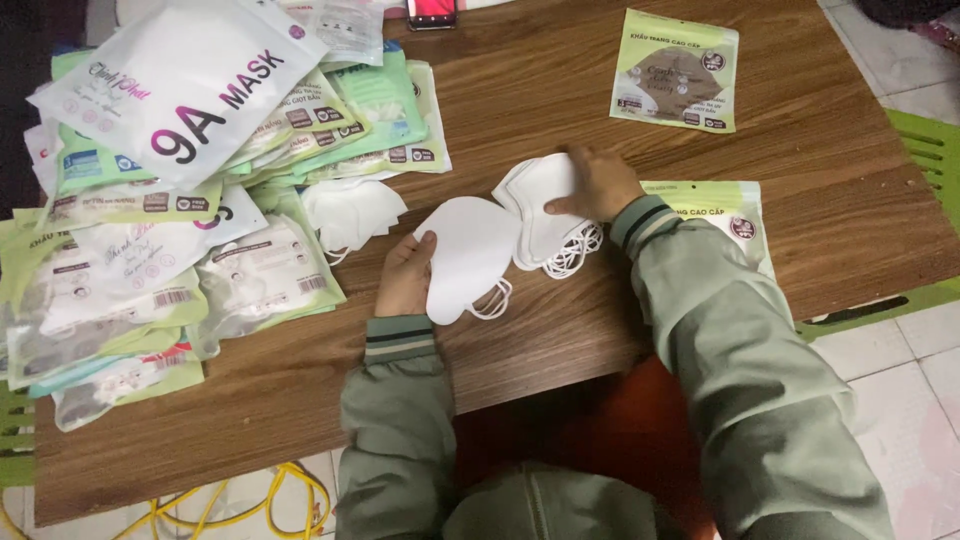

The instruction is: Stacking individual white face masks into neat piles on a wooden table.

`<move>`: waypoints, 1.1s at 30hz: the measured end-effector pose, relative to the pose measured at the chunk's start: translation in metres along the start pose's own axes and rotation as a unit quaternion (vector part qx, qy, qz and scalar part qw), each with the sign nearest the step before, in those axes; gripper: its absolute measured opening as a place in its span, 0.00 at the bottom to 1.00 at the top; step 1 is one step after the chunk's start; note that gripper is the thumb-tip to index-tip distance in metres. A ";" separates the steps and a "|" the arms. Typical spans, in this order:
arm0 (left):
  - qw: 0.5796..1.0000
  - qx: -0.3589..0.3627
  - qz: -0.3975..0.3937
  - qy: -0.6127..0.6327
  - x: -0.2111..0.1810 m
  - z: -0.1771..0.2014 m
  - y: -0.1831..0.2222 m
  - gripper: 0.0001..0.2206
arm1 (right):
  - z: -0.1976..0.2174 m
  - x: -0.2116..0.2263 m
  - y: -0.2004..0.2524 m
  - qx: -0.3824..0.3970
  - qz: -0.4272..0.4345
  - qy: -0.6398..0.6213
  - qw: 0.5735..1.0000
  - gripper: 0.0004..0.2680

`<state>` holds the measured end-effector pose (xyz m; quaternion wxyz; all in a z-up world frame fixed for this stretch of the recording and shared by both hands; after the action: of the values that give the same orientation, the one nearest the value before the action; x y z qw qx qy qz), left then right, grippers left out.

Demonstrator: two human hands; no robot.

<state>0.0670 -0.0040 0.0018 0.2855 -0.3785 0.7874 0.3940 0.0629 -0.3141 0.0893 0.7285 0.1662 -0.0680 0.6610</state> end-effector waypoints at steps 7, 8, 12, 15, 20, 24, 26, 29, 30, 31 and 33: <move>1.000 0.003 -0.010 -0.009 0.017 0.018 -0.022 0.14 | -0.005 0.000 0.003 -0.022 0.020 0.038 0.999 0.36; 1.000 0.011 -0.010 0.002 0.016 0.014 -0.020 0.14 | -0.001 0.005 0.008 -0.019 0.013 0.014 1.000 0.38; 0.999 0.027 -0.004 0.019 0.032 0.023 -0.034 0.14 | 0.012 0.018 0.021 -0.040 0.021 -0.013 0.999 0.39; 0.999 0.022 -0.026 -0.001 0.011 -0.001 -0.012 0.14 | -0.007 -0.007 0.005 -0.150 0.081 0.052 0.984 0.15; 0.998 0.014 -0.054 0.005 0.006 -0.005 -0.007 0.14 | 0.041 -0.014 0.026 -0.242 0.159 -0.055 0.955 0.10; 0.998 0.014 -0.061 -0.018 0.023 0.010 -0.027 0.14 | 0.068 0.039 0.068 -0.170 0.160 -0.374 0.898 0.06; 0.998 0.015 -0.060 -0.023 0.017 0.002 -0.017 0.14 | 0.049 0.061 0.074 -0.138 0.149 -0.421 0.884 0.05; 0.998 0.023 -0.053 -0.016 0.008 -0.013 0.001 0.14 | 0.006 0.073 0.066 -0.092 0.123 -0.477 0.865 0.05; 0.998 0.032 -0.049 -0.004 0.005 -0.019 0.006 0.14 | -0.010 0.073 0.061 -0.081 0.107 -0.486 0.863 0.06; 0.998 0.032 -0.048 -0.005 0.006 -0.020 0.007 0.14 | -0.024 0.067 0.053 -0.081 0.106 -0.487 0.863 0.06; 0.997 0.058 -0.048 0.015 0.004 -0.024 0.008 0.14 | -0.047 0.054 0.036 -0.113 0.096 -0.494 0.856 0.06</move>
<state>0.0545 -0.0225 0.0147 0.3134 -0.4048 0.7940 0.3278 0.0280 -0.2449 0.0683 0.5455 0.3800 -0.5092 0.5466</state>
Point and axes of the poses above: each hand's wrist, its own y-axis away from the middle knuckle, its own z-axis out of the back of the hand, x = y × z, the point moved 6 cm from there along -y, towards the middle knuckle, and after that the axes turned 8 degrees about z, right-handed, at the moved point
